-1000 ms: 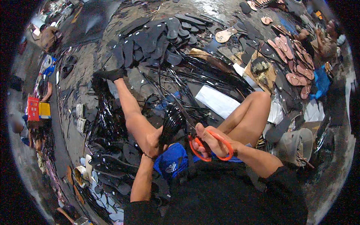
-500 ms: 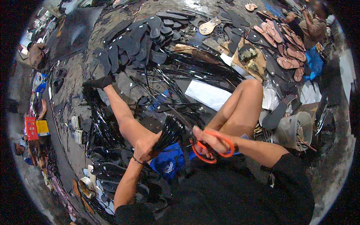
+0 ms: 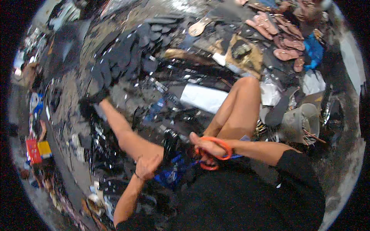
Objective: The person sits on the floor and assembles sandals by hand. They pick up a black sole and a strap, then thread the strap through holes in the sole and tie it securely. The person repeats this process for multiple sandals, placing the finished items into a pile.
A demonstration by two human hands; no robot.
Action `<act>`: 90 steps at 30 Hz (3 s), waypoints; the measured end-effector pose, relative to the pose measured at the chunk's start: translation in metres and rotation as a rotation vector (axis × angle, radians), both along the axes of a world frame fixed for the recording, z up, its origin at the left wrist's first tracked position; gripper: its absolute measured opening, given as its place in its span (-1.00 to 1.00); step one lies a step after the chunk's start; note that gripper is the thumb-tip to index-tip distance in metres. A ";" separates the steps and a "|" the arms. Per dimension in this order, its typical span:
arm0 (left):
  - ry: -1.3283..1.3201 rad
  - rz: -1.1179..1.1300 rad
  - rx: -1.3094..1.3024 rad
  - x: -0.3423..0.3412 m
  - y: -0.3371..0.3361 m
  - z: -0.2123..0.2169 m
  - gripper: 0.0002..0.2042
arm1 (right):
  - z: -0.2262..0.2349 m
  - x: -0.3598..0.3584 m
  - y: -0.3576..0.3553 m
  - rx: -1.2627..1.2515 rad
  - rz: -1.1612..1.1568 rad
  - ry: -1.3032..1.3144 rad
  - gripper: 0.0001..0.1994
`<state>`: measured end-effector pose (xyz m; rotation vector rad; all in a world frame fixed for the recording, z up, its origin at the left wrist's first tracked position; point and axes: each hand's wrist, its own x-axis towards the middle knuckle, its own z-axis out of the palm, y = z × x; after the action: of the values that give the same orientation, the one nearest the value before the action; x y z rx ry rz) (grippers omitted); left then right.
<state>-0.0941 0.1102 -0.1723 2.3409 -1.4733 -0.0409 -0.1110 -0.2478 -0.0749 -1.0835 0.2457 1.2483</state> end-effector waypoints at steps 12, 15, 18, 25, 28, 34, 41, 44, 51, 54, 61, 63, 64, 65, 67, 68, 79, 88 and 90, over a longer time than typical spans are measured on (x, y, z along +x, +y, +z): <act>-0.011 -0.169 0.240 0.005 0.001 -0.020 -0.21 | 0.000 -0.013 -0.012 0.111 -0.120 -0.036 -0.23; 0.038 -0.199 0.215 -0.001 0.014 -0.024 -0.20 | -0.013 -0.001 -0.005 0.151 -0.082 0.171 -0.27; 0.154 -0.240 0.144 0.007 -0.002 0.012 -0.32 | -0.023 -0.005 0.006 0.091 -0.113 0.117 -0.25; 0.129 -0.024 0.464 0.004 0.003 0.051 -0.42 | -0.034 -0.019 -0.001 0.090 -0.068 0.008 -0.22; 0.065 -0.024 0.418 -0.010 0.015 0.028 -0.47 | -0.047 -0.017 0.017 0.121 -0.225 -0.001 -0.21; 0.058 0.250 0.303 -0.018 -0.017 0.085 -0.54 | -0.057 -0.032 -0.005 0.094 -0.101 0.054 -0.26; 0.423 0.833 -0.003 -0.069 -0.018 0.093 -0.41 | -0.038 0.078 -0.016 -0.484 -0.058 -0.397 -0.33; 0.825 1.223 -0.475 -0.067 -0.015 0.091 -0.62 | -0.140 0.152 -0.077 -1.349 0.352 -0.990 -0.52; 1.127 1.760 -1.239 -0.094 -0.024 0.114 -0.82 | -0.130 0.157 0.055 -1.253 0.469 -1.645 -0.78; 1.090 1.530 -1.320 -0.063 -0.055 0.080 -0.82 | -0.198 0.141 0.131 -0.502 0.547 -1.921 -0.84; 0.950 1.640 -1.159 -0.034 -0.071 0.051 -0.77 | -0.243 0.235 0.051 -1.150 0.577 -1.794 -0.81; 1.034 1.685 -1.186 -0.028 -0.069 0.045 -0.77 | -0.238 0.264 0.002 -1.302 0.543 -1.838 -0.84; 1.059 1.694 -1.207 -0.022 -0.070 0.040 -0.78 | -0.235 0.275 -0.010 -1.396 0.547 -1.749 -0.83; 1.083 1.708 -1.228 -0.018 -0.072 0.036 -0.78 | -0.232 0.278 -0.015 -1.500 0.517 -1.714 -0.83; 1.150 1.633 -1.307 -0.005 -0.076 0.027 -0.77 | -0.200 0.281 0.005 -1.682 0.531 -1.521 -0.82; 1.188 1.583 -1.342 0.003 -0.081 0.023 -0.77 | -0.186 0.276 0.023 -1.697 0.461 -1.618 -0.83; 1.094 1.718 -0.826 0.018 -0.119 -0.031 -0.47 | -0.235 0.273 0.037 -1.101 0.769 -1.862 -0.60; 0.852 1.555 0.228 0.033 -0.123 -0.074 0.07 | -0.201 0.275 0.018 -1.199 0.708 -1.824 -0.53; 0.820 1.520 0.321 0.046 -0.123 -0.044 0.12 | -0.188 0.296 0.032 -1.169 0.423 -1.751 -0.51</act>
<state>-0.0480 -0.0125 -0.2165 2.5171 0.8070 -0.7193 0.1852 -0.2154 -0.2633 -2.9040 -0.7420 -0.0500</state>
